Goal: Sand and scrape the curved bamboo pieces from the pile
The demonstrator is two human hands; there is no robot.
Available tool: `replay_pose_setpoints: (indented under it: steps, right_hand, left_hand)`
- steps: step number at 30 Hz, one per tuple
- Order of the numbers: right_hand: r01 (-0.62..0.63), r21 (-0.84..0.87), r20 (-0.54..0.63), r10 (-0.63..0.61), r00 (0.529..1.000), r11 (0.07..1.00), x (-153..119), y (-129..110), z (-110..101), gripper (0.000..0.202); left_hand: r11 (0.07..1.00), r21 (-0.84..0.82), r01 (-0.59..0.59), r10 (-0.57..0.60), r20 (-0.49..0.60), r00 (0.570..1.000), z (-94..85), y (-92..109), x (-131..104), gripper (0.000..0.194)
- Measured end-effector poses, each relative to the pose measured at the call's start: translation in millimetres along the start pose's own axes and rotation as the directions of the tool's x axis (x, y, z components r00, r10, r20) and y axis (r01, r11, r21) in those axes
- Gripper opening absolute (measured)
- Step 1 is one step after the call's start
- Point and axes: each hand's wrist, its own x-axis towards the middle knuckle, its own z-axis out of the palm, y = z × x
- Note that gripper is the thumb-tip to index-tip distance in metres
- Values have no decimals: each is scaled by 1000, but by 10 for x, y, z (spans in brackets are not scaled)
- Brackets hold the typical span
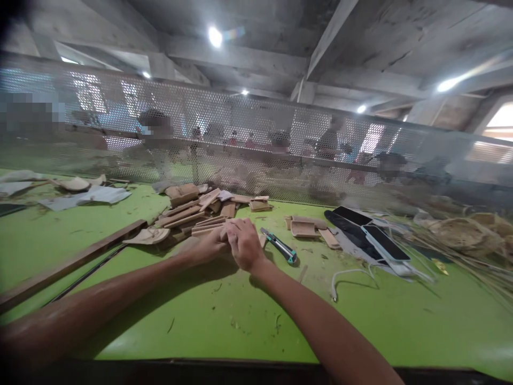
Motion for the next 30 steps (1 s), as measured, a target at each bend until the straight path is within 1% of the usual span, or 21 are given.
replay_pose_setpoints:
  steps: [3, 6, 9, 12, 14, 17, 18, 21, 23, 25, 28, 30]
  right_hand:
    - [-22, -43, -37, 20, 999, 999, -3, 71, -10, 48]
    - [-66, -114, -58, 60, 997, 991, 3, 117, -22, 49]
    - [-25, -132, -23, 22, 999, 991, 18, 65, -36, 47]
    - [39, -105, 8, -39, 999, 994, 20, 53, -48, 44]
    - [32, -131, -7, -33, 999, 991, 11, 104, -50, 44]
    - [-11, -199, -41, 3, 999, 980, -1, 163, -47, 45]
    - [-8, -209, -40, -1, 999, 978, -3, 158, -46, 45]
    - [46, -206, -7, -49, 999, 977, 0, 99, -51, 43]
    - [67, -193, 21, -64, 998, 979, 7, 76, -60, 42]
    - [41, -188, 31, -36, 999, 981, 14, 79, -68, 43]
    - [-9, -197, 12, 11, 1000, 980, 17, 68, -72, 44]
    - [8, -196, 3, -7, 1000, 981, 11, 37, -70, 43]
  left_hand:
    - [1000, -18, 11, -10, 40, 999, -8, 53, 0, 9]
    - [997, -18, 74, -73, 65, 995, -26, 122, -3, 13]
    - [996, 35, 80, -82, 60, 995, -42, 135, -17, 11]
    - [998, 43, 37, -40, 62, 997, -49, 119, -33, 7]
    - [999, 26, 43, -45, 85, 995, -56, 108, -39, 8]
    - [996, 22, 90, -92, 102, 991, -71, 87, -41, 13]
    - [996, 35, 84, -87, 96, 992, -75, 79, -41, 13]
    - [996, 93, 8, -15, 79, 997, -76, 74, -42, 10]
    - [995, 102, -9, 0, 89, 996, -74, 100, -44, 11]
    - [995, 92, 27, -36, 97, 995, -78, 139, -48, 14]
    - [993, 85, 88, -96, 97, 991, -92, 173, -52, 13]
    - [993, 94, 76, -85, 95, 992, -97, 163, -53, 11]
